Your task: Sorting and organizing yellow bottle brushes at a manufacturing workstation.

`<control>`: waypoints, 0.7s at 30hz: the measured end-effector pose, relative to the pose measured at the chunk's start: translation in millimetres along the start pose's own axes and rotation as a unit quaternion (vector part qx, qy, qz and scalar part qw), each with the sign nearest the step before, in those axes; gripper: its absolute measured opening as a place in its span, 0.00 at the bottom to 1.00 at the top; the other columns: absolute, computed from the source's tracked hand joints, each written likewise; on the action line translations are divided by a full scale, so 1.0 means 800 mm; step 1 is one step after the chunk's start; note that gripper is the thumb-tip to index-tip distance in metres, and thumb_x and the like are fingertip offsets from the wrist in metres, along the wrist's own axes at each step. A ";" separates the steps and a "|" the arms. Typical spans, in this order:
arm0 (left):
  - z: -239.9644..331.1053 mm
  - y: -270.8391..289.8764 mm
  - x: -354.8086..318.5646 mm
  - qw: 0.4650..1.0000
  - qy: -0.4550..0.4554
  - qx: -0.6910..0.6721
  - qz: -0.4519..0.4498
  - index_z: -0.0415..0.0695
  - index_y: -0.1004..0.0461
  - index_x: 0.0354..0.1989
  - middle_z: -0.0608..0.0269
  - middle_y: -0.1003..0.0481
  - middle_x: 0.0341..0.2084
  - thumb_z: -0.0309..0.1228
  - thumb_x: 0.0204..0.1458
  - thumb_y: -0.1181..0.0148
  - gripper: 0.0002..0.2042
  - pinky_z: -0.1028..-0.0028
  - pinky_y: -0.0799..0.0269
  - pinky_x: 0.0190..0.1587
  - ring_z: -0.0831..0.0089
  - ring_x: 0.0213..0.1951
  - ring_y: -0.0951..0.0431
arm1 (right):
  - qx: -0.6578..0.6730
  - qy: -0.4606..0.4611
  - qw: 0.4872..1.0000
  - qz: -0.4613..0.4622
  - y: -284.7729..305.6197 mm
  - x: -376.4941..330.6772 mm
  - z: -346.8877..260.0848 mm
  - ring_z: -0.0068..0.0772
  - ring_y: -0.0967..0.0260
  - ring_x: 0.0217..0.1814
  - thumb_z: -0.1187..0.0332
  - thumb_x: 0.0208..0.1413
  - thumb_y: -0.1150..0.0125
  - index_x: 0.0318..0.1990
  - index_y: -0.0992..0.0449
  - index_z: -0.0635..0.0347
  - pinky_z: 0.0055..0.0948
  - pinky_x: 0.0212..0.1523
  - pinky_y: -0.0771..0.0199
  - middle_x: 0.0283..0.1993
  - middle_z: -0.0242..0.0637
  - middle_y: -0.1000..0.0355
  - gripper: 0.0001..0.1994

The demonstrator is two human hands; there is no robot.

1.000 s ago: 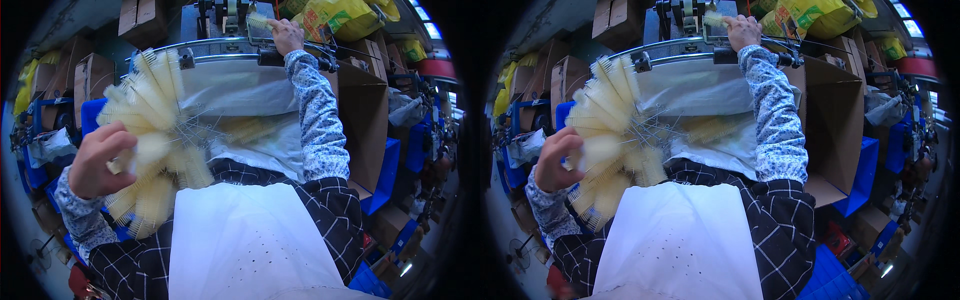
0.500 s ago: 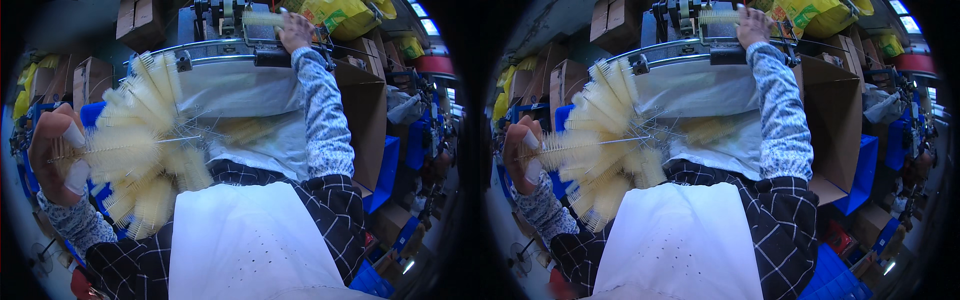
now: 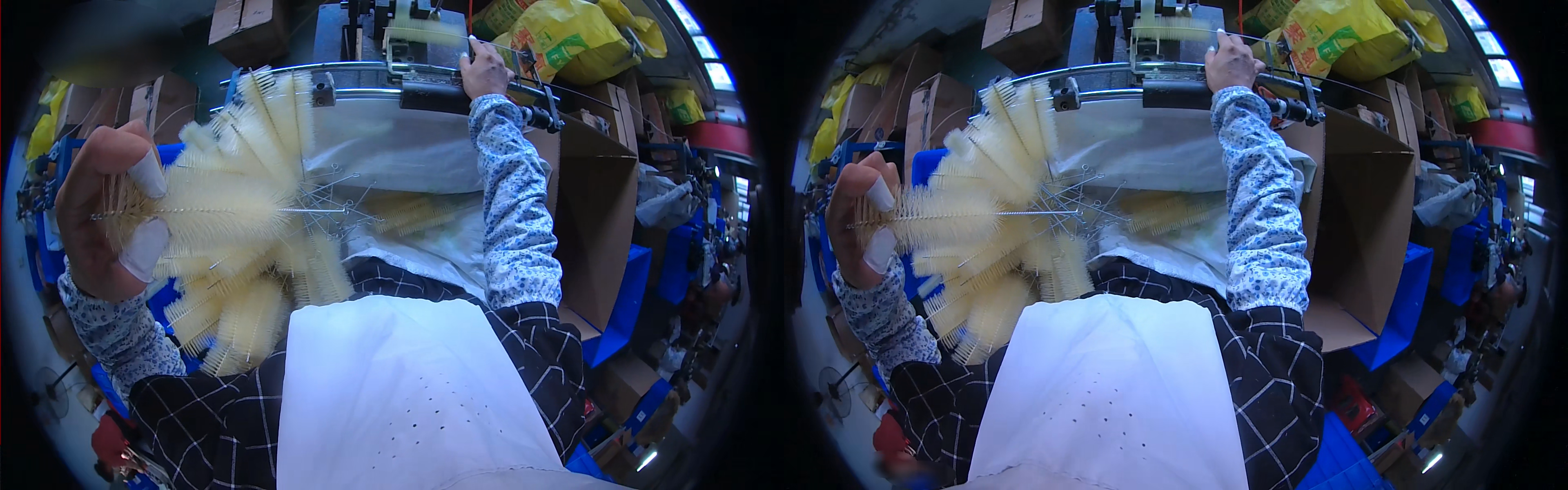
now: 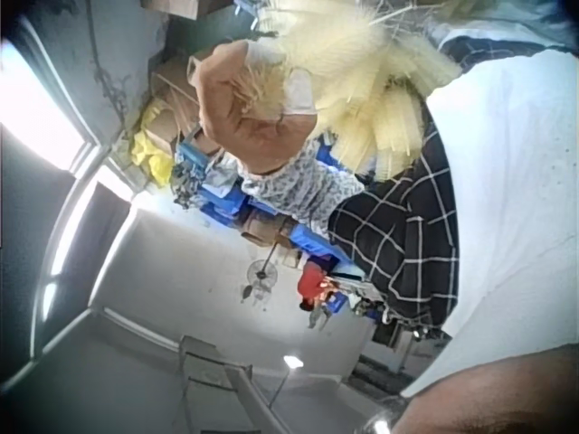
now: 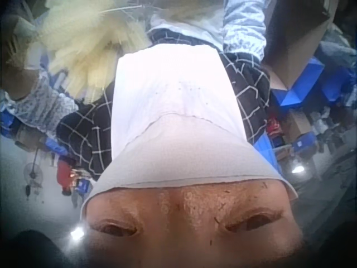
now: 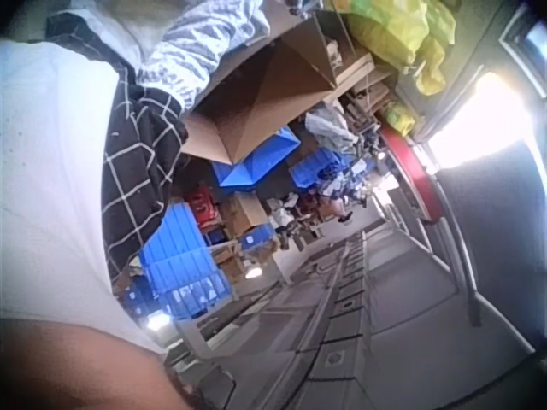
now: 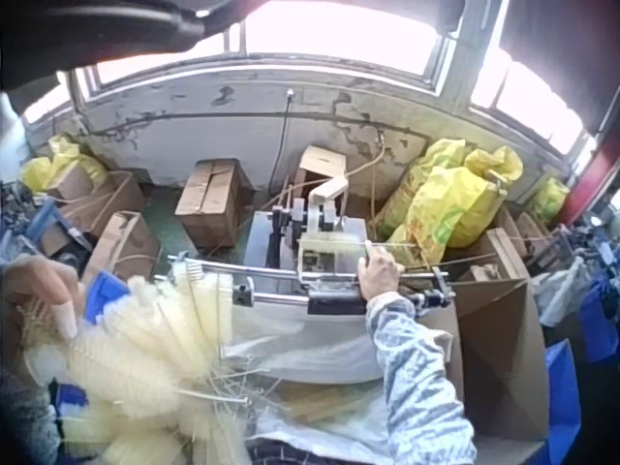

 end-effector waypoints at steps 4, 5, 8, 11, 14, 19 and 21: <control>0.002 0.005 0.007 0.999 0.003 -0.036 -0.001 0.39 0.42 0.49 0.60 0.36 0.34 0.34 0.39 0.40 0.28 0.81 0.30 0.38 0.76 0.39 0.29 | 0.000 -0.001 0.999 -0.041 0.002 0.002 -0.050 0.35 0.38 0.48 0.63 0.46 0.50 0.46 0.33 0.52 0.47 0.48 0.46 0.46 0.35 0.35 0.17; -0.007 0.000 0.014 0.999 -0.012 -0.044 -0.010 0.39 0.43 0.49 0.60 0.36 0.35 0.32 0.38 0.39 0.28 0.81 0.31 0.38 0.76 0.39 0.29 | -0.005 -0.011 0.999 -0.049 0.000 0.000 -0.056 0.35 0.38 0.48 0.63 0.46 0.50 0.46 0.33 0.52 0.47 0.47 0.46 0.45 0.34 0.35 0.17; -0.009 -0.011 0.033 0.998 -0.027 -0.050 -0.024 0.38 0.43 0.50 0.60 0.36 0.39 0.29 0.38 0.40 0.28 0.80 0.31 0.40 0.76 0.41 0.30 | -0.011 0.000 1.000 -0.028 -0.003 -0.005 -0.087 0.33 0.37 0.44 0.68 0.51 0.57 0.40 0.31 0.55 0.46 0.46 0.45 0.39 0.35 0.34 0.10; -0.011 -0.019 0.038 0.995 -0.036 -0.085 -0.041 0.38 0.44 0.51 0.59 0.36 0.42 0.27 0.39 0.41 0.28 0.78 0.32 0.42 0.75 0.43 0.31 | 0.001 0.006 1.000 -0.027 -0.014 -0.009 -0.106 0.32 0.37 0.45 0.69 0.52 0.59 0.41 0.31 0.56 0.45 0.47 0.45 0.40 0.35 0.35 0.11; -0.019 -0.019 0.029 0.994 -0.039 -0.091 -0.036 0.38 0.43 0.51 0.60 0.36 0.43 0.24 0.39 0.44 0.27 0.77 0.33 0.44 0.75 0.44 0.32 | -0.010 0.014 0.999 -0.031 -0.013 -0.010 -0.101 0.33 0.38 0.46 0.69 0.52 0.57 0.42 0.32 0.56 0.44 0.47 0.45 0.42 0.35 0.35 0.11; -0.025 0.004 0.002 0.999 0.047 -0.025 -0.010 0.43 0.40 0.48 0.60 0.35 0.39 0.23 0.40 0.50 0.22 0.76 0.34 0.45 0.71 0.42 0.32 | -0.007 0.008 0.999 -0.039 -0.009 -0.001 -0.036 0.36 0.38 0.48 0.63 0.47 0.50 0.46 0.32 0.51 0.47 0.47 0.44 0.45 0.35 0.35 0.17; -0.031 0.013 -0.006 0.998 0.068 0.017 -0.006 0.44 0.40 0.48 0.60 0.35 0.39 0.24 0.40 0.51 0.22 0.76 0.34 0.44 0.71 0.41 0.32 | 0.000 0.008 1.000 -0.029 -0.003 0.004 -0.002 0.37 0.38 0.48 0.62 0.46 0.49 0.46 0.32 0.50 0.47 0.47 0.43 0.46 0.35 0.35 0.17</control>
Point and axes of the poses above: each hand's wrist, its own x-axis towards the middle knuckle, its own y-axis out of the back of the hand, z = x × y, the point moved 4 cm from there along x, towards the middle knuckle
